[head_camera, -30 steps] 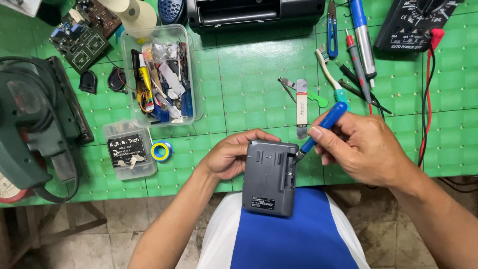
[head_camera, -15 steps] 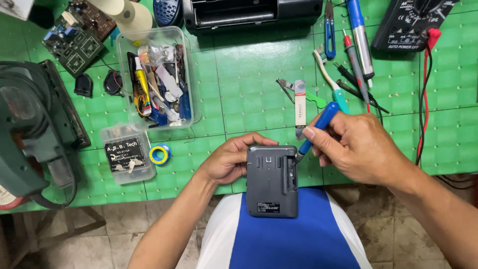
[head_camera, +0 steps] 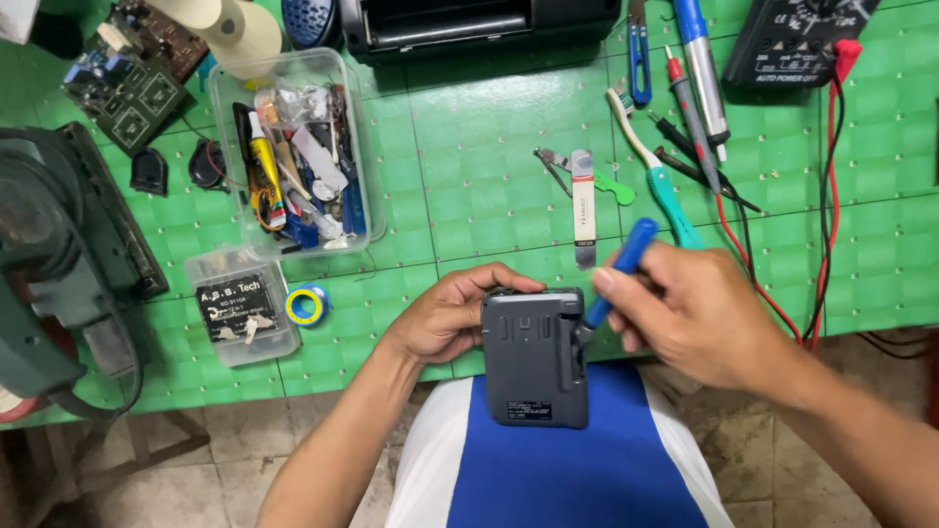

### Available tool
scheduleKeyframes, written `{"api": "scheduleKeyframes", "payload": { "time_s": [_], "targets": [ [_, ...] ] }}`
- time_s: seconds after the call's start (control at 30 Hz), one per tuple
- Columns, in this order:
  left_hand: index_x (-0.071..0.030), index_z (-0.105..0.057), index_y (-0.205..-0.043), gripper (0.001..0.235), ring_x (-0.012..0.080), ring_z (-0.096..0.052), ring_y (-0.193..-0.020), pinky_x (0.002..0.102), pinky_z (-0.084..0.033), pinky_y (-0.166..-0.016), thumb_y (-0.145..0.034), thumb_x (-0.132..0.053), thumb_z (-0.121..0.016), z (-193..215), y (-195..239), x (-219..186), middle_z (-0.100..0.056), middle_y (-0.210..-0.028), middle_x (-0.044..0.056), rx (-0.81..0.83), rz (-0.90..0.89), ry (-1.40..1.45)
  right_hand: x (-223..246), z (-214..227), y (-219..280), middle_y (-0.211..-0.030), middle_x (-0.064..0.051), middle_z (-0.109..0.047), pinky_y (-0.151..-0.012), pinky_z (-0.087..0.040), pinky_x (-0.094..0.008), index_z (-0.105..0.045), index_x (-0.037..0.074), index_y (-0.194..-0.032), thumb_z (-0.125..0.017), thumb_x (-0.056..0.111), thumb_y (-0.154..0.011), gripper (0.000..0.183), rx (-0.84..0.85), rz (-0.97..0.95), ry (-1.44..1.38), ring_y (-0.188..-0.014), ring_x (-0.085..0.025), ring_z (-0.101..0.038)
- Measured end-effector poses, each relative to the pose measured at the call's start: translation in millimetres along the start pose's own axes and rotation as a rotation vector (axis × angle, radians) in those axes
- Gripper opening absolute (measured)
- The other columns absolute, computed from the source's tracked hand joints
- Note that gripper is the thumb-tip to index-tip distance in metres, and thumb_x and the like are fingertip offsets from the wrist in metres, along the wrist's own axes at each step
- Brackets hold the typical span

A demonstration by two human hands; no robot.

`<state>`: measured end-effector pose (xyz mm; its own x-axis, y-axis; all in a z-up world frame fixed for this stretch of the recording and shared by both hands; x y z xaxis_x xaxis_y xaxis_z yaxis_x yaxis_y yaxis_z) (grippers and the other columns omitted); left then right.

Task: Disassembling a small electronic device to remove the internal circuit board using a screwdriver.

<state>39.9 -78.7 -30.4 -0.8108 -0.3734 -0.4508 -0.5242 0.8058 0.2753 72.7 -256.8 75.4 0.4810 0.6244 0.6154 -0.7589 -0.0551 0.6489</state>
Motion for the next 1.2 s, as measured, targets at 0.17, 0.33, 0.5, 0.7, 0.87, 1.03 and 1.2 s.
{"api": "scheduleKeyframes", "payload": {
  "time_s": [0.17, 0.33, 0.5, 0.7, 0.87, 1.03, 1.2],
  "targets": [
    [0.004, -0.055, -0.141, 0.048, 0.0125, -0.071, -0.093, 0.023, -0.058, -0.075, -0.097, -0.011, -0.069, 6.2, 2.4, -2.2, -0.07, -0.121, 0.012, -0.08, -0.01, 0.033, 3.9, 55.5, 19.2, -0.063, -0.012, -0.071, -0.045, -0.06, -0.028, -0.072, 0.0, -0.099, -0.059, 0.016, -0.102, 0.021, -0.202, 0.172, -0.1, -0.048, -0.018, -0.07],
    [0.006, -0.052, -0.14, 0.045, 0.018, -0.072, -0.098, 0.027, -0.061, -0.08, -0.097, -0.002, -0.065, 13.8, 0.1, -8.1, -0.067, -0.128, 0.02, -0.12, -0.094, 0.173, -37.3, 59.7, -4.1, -0.052, -0.001, -0.047, -0.049, -0.033, -0.037, -0.059, 0.012, -0.075, -0.062, 0.038, -0.103, 0.038, -0.33, 0.106, 0.311, -0.047, -0.016, -0.041],
    [0.008, -0.05, -0.141, 0.043, 0.0179, -0.072, -0.09, 0.027, -0.061, -0.076, -0.099, -0.001, -0.06, 17.3, -1.6, -15.5, -0.068, -0.117, 0.02, -0.134, -0.152, 0.206, -65.3, 32.6, -34.2, -0.055, -0.007, -0.061, -0.051, -0.048, -0.049, -0.061, 0.016, -0.082, -0.066, 0.063, -0.1, 0.051, -0.506, 0.2, 0.796, -0.05, -0.032, -0.062],
    [-0.001, -0.043, -0.154, 0.06, 0.0213, -0.067, -0.108, 0.035, -0.058, -0.09, -0.098, -0.008, -0.064, 23.7, 2.0, -32.6, -0.062, -0.138, 0.016, -0.322, -0.337, 0.157, -5.5, 34.5, 26.7, -0.093, -0.009, -0.073, -0.046, -0.047, -0.032, -0.071, 0.002, -0.11, -0.069, 0.025, -0.103, 0.024, -0.688, 0.571, 0.547, -0.062, -0.016, -0.064],
    [-0.004, -0.028, -0.163, 0.074, 0.0176, -0.066, -0.107, 0.03, -0.054, -0.096, -0.099, -0.008, -0.065, -2.5, 1.5, -42.6, -0.059, -0.141, 0.016, -0.327, -0.48, 0.131, 22.0, -6.3, 44.9, -0.135, -0.017, -0.065, -0.095, -0.053, -0.042, -0.057, 0.0, -0.14, -0.077, 0.067, -0.07, 0.099, -0.448, 0.55, 0.367, -0.121, -0.031, -0.064],
    [-0.005, -0.023, -0.165, 0.086, 0.0179, -0.057, -0.127, 0.027, -0.045, -0.105, -0.096, -0.02, -0.073, -15.1, 5.7, -41.3, -0.053, -0.149, 0.011, -0.36, -0.552, 0.005, 31.7, -27.7, 41.6, -0.141, -0.016, -0.062, -0.102, -0.051, -0.042, -0.048, -0.003, -0.147, -0.083, 0.083, -0.059, 0.128, -0.507, 0.594, 0.559, -0.126, -0.031, -0.062],
    [-0.001, -0.025, -0.161, 0.081, 0.0234, -0.045, -0.144, 0.033, -0.033, -0.121, -0.098, -0.031, -0.067, -29.1, 15.5, -42.4, -0.045, -0.158, 0.017, -0.434, -0.544, -0.309, 31.2, -34.0, 35.1, -0.135, -0.014, -0.061, -0.099, -0.051, -0.041, -0.045, 0.0, -0.148, -0.087, 0.063, -0.065, 0.113, -0.443, 0.557, 0.571, -0.121, -0.03, -0.061]
  ]
}}
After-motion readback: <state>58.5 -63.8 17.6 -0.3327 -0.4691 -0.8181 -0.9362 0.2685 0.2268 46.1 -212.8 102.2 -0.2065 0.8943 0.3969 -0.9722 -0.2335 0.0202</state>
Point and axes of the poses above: each hand's wrist, its own y-axis away from the middle knuckle, its own z-axis out of the back of the hand, x = y × z, the point moved 10 cm from there along -y, towards the middle knuckle
